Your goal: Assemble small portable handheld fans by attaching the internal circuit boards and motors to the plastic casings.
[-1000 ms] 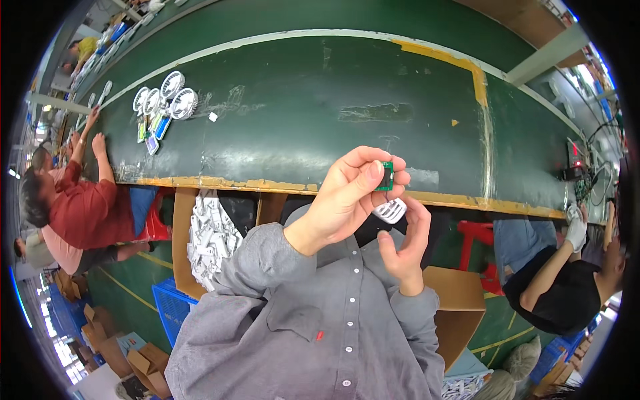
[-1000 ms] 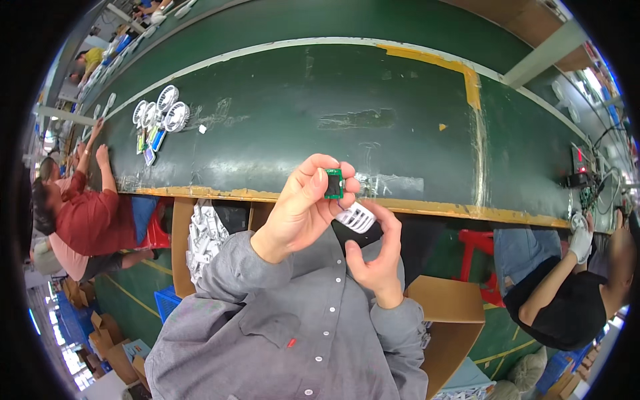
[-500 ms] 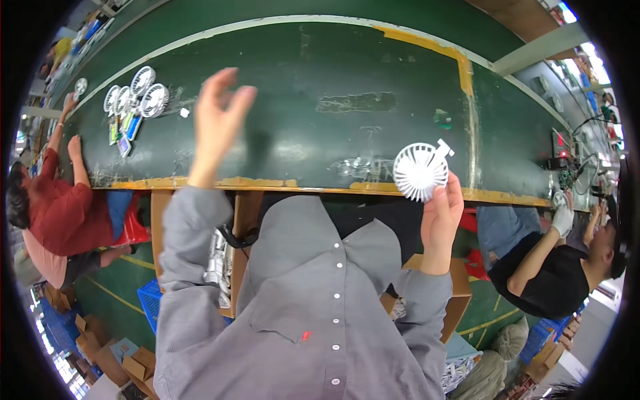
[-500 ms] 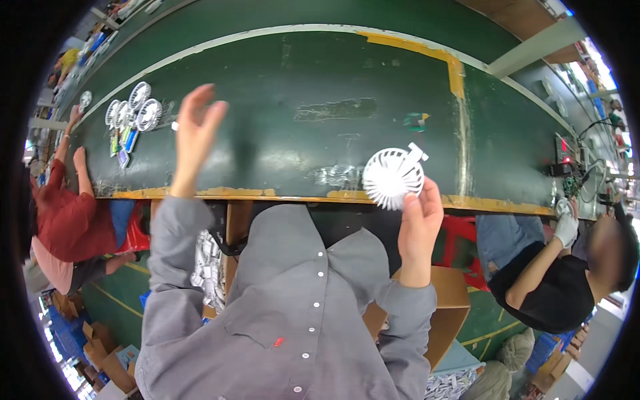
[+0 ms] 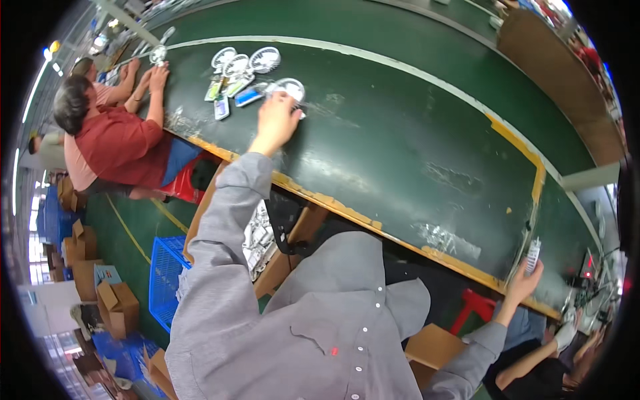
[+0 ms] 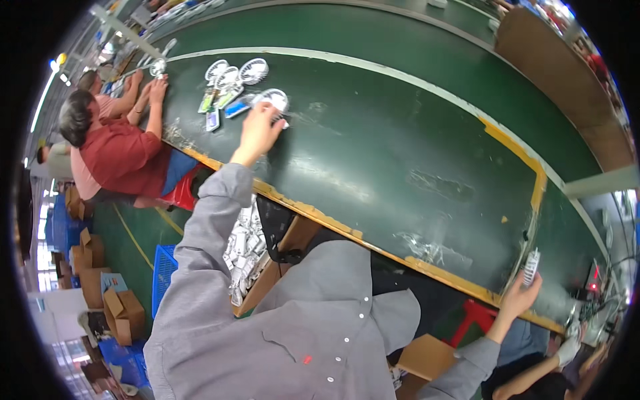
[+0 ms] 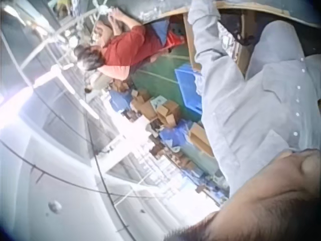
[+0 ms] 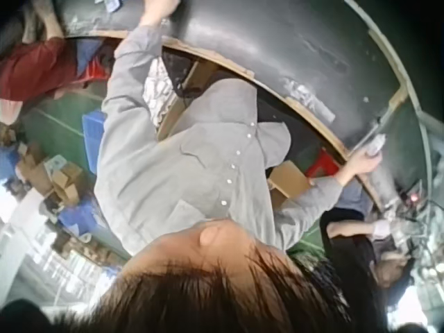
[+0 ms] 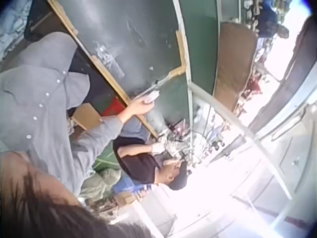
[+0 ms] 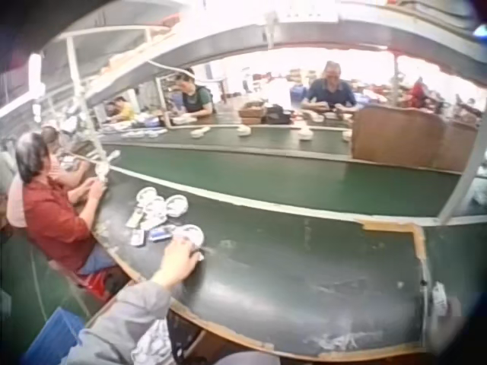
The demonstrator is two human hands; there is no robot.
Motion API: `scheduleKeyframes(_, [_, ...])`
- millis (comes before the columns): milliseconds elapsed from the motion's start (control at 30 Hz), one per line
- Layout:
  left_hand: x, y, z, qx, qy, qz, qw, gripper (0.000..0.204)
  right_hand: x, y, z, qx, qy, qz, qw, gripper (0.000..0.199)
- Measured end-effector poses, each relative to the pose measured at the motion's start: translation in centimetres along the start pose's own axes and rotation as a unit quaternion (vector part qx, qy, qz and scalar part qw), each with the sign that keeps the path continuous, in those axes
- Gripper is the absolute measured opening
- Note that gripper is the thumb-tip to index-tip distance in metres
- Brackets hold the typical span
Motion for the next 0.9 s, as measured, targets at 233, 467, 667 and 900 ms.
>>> scheduleKeyframes(233, [6.4,1.6,-1.6,-0.102,0.397,-0.044,0.911,0.018,4.1,-3.8,2.0,0.007,0.307,-0.049,0.951,0.051])
scheduleKeyframes(467, [17.7,4.5,-8.3,-0.262,0.686,-0.018,0.679,0.024,-19.9,0.2,0.4,-0.012,-0.142,-0.136,0.980,0.062])
scheduleKeyframes(667, [27.3,10.4,-10.5,-0.427,0.764,0.004,0.483,0.023,-26.6,1.0,-1.8,-0.023,-0.184,-0.168,0.968,0.080])
scheduleKeyframes(900, [31.6,13.5,-9.6,-0.496,0.775,-0.032,0.391,0.020,-21.2,4.3,-1.8,-0.141,-0.600,0.144,0.774,0.010])
Point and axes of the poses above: each hand's wrist, its own y-axis away from the middle knuckle, its own z-axis out of the palm, x = y × z, the point moved 4 cm from there along -y, towards the middle knuckle, and after that the axes turned 10 degrees about -z, right-handed, at the moved point
